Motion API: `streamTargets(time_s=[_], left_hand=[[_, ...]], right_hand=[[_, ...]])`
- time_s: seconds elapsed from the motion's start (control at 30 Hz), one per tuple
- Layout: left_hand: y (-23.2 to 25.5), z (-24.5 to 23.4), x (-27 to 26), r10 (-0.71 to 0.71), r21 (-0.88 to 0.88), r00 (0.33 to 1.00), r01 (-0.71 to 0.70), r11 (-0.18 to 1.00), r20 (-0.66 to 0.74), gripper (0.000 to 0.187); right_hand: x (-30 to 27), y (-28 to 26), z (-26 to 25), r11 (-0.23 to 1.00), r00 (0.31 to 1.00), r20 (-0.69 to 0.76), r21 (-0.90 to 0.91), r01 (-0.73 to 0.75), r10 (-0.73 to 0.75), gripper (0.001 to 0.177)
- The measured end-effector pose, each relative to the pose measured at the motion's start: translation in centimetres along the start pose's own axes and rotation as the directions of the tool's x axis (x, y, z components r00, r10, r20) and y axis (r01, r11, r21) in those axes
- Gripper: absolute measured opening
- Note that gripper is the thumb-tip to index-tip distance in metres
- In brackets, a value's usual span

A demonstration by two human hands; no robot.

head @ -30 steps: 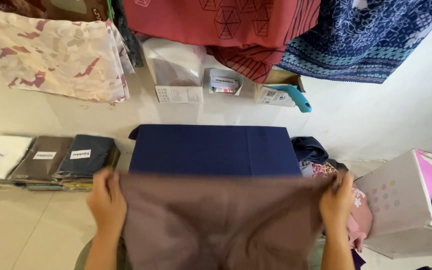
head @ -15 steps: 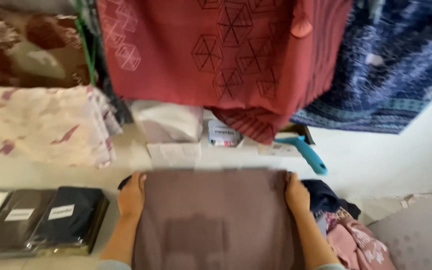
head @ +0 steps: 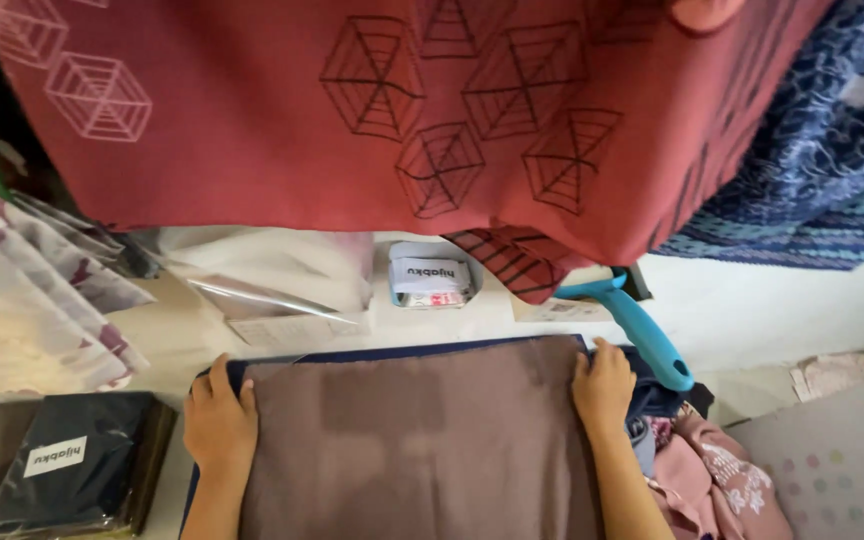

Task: Cleaning fabric with a lint roller and folding it into a square shape.

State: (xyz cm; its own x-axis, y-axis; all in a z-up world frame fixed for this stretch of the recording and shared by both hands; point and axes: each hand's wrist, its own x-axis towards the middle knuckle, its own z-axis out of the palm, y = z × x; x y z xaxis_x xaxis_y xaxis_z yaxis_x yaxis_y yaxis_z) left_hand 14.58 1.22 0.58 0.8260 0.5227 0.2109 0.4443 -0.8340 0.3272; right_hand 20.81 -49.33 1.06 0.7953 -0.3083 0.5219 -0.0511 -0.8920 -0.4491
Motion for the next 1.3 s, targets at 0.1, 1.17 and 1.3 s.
streamTargets(time_s=[0.1,1.17,1.3], left_hand=[[3.2,-0.6,-1.2,0.321,-0.035,0.895,-0.349,0.937,-0.310,0.042],[-11.8,-8.8,-24.3,-0.309,-0.386,0.880,0.442,0.810,0.360,0.052],[-13.6,-5.9,-25.0,-0.211,-0.550,0.940,0.329,0.768,0.268,0.049]], right_hand=[[-0.1,-5.2,-1.9,0.912,0.911,-0.050,-0.043,0.407,-0.409,0.026],[-22.9,10.0,-15.8,0.639,0.789,0.407,0.465,-0.613,0.460,0.038],[-23.2,12.3,-14.3,0.472,0.801,0.492,0.647,-0.599,0.343,0.044]])
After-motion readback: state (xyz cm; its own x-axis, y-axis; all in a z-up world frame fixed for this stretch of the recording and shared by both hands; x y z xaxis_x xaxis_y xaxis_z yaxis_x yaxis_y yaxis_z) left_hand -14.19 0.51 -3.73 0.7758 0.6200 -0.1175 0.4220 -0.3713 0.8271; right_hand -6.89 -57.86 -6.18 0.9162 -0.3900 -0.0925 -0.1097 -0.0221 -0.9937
